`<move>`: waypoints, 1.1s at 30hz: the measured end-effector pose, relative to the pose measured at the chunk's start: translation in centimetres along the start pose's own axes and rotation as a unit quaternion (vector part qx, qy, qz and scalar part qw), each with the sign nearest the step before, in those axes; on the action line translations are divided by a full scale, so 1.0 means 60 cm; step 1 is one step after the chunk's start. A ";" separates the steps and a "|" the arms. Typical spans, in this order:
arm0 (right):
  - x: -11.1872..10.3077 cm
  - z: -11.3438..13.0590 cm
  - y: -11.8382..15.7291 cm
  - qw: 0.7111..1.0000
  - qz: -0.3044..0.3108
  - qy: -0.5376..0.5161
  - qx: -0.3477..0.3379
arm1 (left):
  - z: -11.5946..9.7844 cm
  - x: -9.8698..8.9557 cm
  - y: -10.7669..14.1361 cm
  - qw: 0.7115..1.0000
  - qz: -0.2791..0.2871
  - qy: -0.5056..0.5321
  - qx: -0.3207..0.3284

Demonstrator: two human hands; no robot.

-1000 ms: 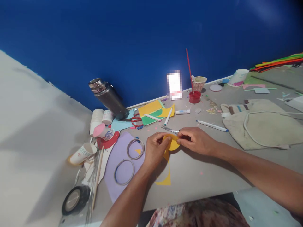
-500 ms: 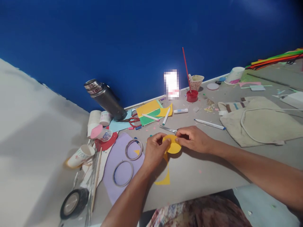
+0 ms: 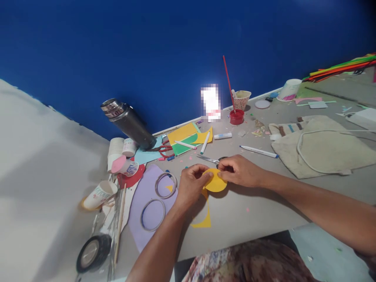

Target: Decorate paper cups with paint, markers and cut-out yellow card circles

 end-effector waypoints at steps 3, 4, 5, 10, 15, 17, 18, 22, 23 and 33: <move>0.001 -0.001 0.000 1.000 0.004 0.002 0.006 | 0.001 -0.001 -0.001 1.000 -0.004 -0.005 -0.003; 0.001 -0.001 0.000 1.000 0.005 0.003 0.007 | 0.001 -0.001 -0.001 1.000 -0.005 -0.005 -0.004; 0.001 -0.002 0.000 1.000 0.006 0.003 0.008 | 0.001 -0.001 0.000 1.000 -0.006 -0.005 -0.006; 0.001 -0.003 0.000 1.000 0.007 0.011 0.007 | 0.001 -0.001 0.000 1.000 -0.005 -0.007 -0.012; -0.002 -0.002 -0.001 1.000 0.010 0.017 0.017 | 0.001 -0.002 0.000 1.000 -0.002 -0.007 -0.013; -0.003 0.000 -0.001 0.999 0.013 0.022 0.021 | 0.000 -0.003 0.000 1.000 -0.001 -0.003 -0.010; -0.003 0.000 -0.001 0.999 0.014 0.023 0.022 | -0.001 -0.003 0.000 1.000 0.000 0.002 -0.008; -0.003 0.000 -0.001 0.999 0.012 0.022 0.021 | -0.003 -0.002 0.000 1.000 0.003 0.020 -0.018; -0.003 -0.001 -0.001 0.999 0.011 0.022 0.020 | -0.003 -0.002 0.000 1.000 0.002 0.020 -0.021; -0.002 0.000 -0.002 1.000 0.008 -0.008 0.025 | 0.003 -0.006 -0.003 0.998 -0.002 0.047 -0.044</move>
Point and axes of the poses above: each hand's wrist, its own y-axis away from the middle knuckle, its own x-axis out of the palm, z = x × y, the point moved 2 cm from there along -y, towards the middle knuckle
